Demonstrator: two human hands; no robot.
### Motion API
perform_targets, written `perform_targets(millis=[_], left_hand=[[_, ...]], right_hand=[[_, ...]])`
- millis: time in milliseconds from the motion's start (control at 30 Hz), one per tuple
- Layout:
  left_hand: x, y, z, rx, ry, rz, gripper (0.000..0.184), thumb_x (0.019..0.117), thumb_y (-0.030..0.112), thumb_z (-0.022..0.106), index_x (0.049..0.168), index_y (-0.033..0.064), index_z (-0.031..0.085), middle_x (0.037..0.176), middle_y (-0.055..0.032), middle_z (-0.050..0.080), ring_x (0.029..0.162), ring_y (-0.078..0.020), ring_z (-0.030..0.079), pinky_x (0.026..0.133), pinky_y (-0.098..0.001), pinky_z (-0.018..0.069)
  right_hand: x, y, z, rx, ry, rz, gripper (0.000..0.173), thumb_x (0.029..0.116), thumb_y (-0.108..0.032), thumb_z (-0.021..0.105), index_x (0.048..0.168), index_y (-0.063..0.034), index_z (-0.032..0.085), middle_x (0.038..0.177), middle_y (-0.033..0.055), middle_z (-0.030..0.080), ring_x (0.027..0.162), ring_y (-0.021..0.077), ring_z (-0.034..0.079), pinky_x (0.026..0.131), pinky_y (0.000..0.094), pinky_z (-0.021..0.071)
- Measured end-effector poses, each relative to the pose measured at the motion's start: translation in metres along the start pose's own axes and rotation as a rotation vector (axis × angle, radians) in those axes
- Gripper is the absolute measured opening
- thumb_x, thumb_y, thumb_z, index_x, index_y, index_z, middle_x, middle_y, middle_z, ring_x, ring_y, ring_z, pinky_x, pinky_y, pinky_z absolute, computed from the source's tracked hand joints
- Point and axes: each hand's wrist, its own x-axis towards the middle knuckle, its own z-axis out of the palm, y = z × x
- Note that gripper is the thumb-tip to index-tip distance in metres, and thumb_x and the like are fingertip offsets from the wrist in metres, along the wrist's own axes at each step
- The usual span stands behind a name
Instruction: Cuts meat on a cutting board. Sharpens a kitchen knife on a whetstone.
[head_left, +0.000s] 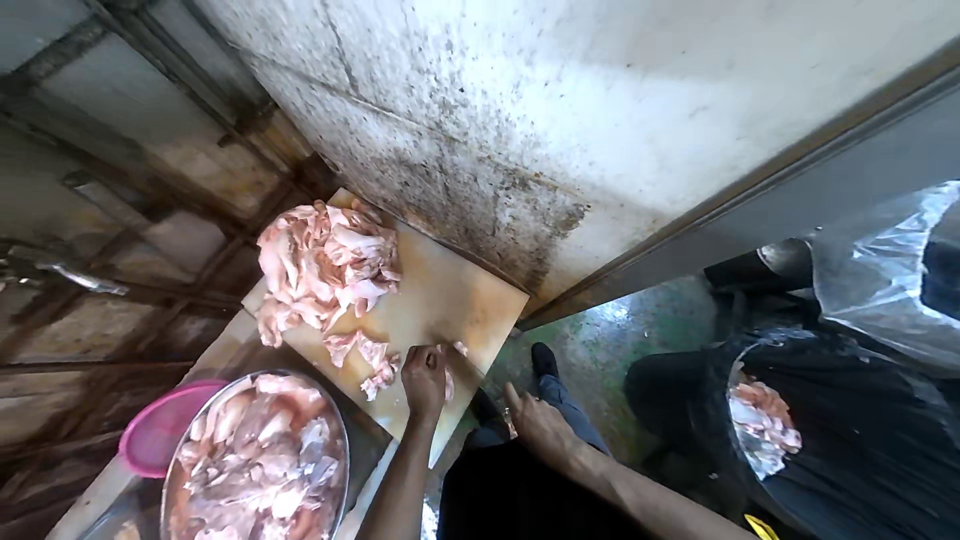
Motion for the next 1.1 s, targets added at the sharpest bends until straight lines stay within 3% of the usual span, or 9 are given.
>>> perform_targets(millis=[233,367,433,500,567,767,900,1000,1100], left_hand=[[0.002,-0.014,-0.018,-0.038,-0.174,-0.081,0.014,0.0919,0.017,0.073,0.1,0.0069,0.076,0.098,-0.0067,0.072,0.086,-0.016,0.07,0.084,-0.0354,0.0597],[0.003,-0.015,-0.022,-0.051,-0.219,-0.101,0.016,0.0911,0.014,0.071,0.104,0.0061,0.074,0.096,-0.0079,0.072,0.086,-0.0182,0.07,0.085,-0.0382,0.059],[0.005,-0.01,-0.026,-0.033,-0.288,-0.141,0.022,0.0915,0.013,0.07,0.112,0.004,0.07,0.1,-0.0096,0.072,0.088,-0.0192,0.071,0.085,-0.039,0.0598],[0.01,-0.003,-0.032,0.031,-0.393,-0.182,0.036,0.0927,0.014,0.069,0.126,0.0032,0.063,0.107,-0.0113,0.071,0.095,-0.0219,0.071,0.091,-0.0421,0.0587],[0.014,0.001,-0.035,0.083,-0.466,-0.196,0.042,0.0939,0.016,0.069,0.133,0.0032,0.06,0.111,-0.013,0.07,0.102,-0.0251,0.069,0.097,-0.045,0.056],[0.015,0.004,-0.034,0.164,-0.431,-0.186,0.033,0.0992,0.027,0.06,0.125,0.0079,0.067,0.116,-0.0105,0.07,0.111,-0.0234,0.067,0.101,-0.0429,0.0544],[0.01,0.01,-0.031,0.175,-0.361,-0.223,0.039,0.0998,0.042,0.061,0.121,0.0097,0.069,0.116,-0.0097,0.07,0.11,-0.0238,0.068,0.098,-0.0441,0.0558],[0.007,0.01,-0.026,0.195,-0.264,-0.162,0.04,0.099,0.043,0.062,0.12,0.01,0.07,0.116,-0.0108,0.068,0.109,-0.0248,0.067,0.098,-0.043,0.0558],[0.011,0.015,-0.02,0.208,-0.265,-0.11,0.032,0.0999,0.035,0.062,0.119,0.0114,0.072,0.12,-0.0094,0.068,0.115,-0.0236,0.065,0.101,-0.0403,0.0541]], right_hand=[[0.007,0.013,-0.008,0.14,0.005,-0.023,0.036,0.1076,-0.024,0.04,0.142,-0.0128,0.044,0.104,0.0226,0.07,0.097,0.0445,0.071,0.08,0.0618,0.0573],[0.014,0.029,-0.006,0.334,0.016,-0.124,0.038,0.1043,-0.029,0.05,0.137,-0.009,0.05,0.104,0.0216,0.069,0.097,0.0402,0.071,0.084,0.0593,0.0563],[0.022,0.035,-0.004,0.387,0.041,-0.155,0.039,0.1042,-0.029,0.052,0.137,-0.0082,0.051,0.103,0.0202,0.069,0.095,0.0376,0.07,0.084,0.0569,0.0564],[0.026,0.033,-0.006,0.367,0.056,-0.13,0.039,0.1047,-0.03,0.05,0.139,-0.0102,0.049,0.104,0.0202,0.069,0.096,0.0385,0.071,0.084,0.0578,0.0567],[0.027,0.024,-0.011,0.317,0.066,-0.073,0.04,0.1052,-0.03,0.047,0.142,-0.0131,0.047,0.106,0.0209,0.07,0.099,0.0403,0.071,0.084,0.0596,0.0567],[0.015,0.008,-0.025,0.278,0.17,-0.06,0.04,0.1072,-0.031,0.042,0.143,-0.0139,0.046,0.104,0.0194,0.07,0.098,0.0399,0.071,0.083,0.0578,0.0573],[0.001,-0.002,-0.02,0.148,0.152,-0.088,0.038,0.1087,-0.024,0.039,0.144,-0.013,0.046,0.114,0.0216,0.069,0.1,0.0431,0.071,0.082,0.0602,0.0577],[-0.007,-0.014,-0.006,0.001,0.106,-0.045,0.047,0.1033,-0.008,0.045,0.15,-0.0102,0.039,0.124,0.0249,0.064,0.097,0.0458,0.071,0.078,0.0593,0.0589],[-0.008,-0.02,0.006,-0.041,0.103,0.025,0.05,0.1029,-0.004,0.045,0.151,-0.0086,0.036,0.127,0.0289,0.061,0.096,0.047,0.071,0.078,0.0585,0.0594]])
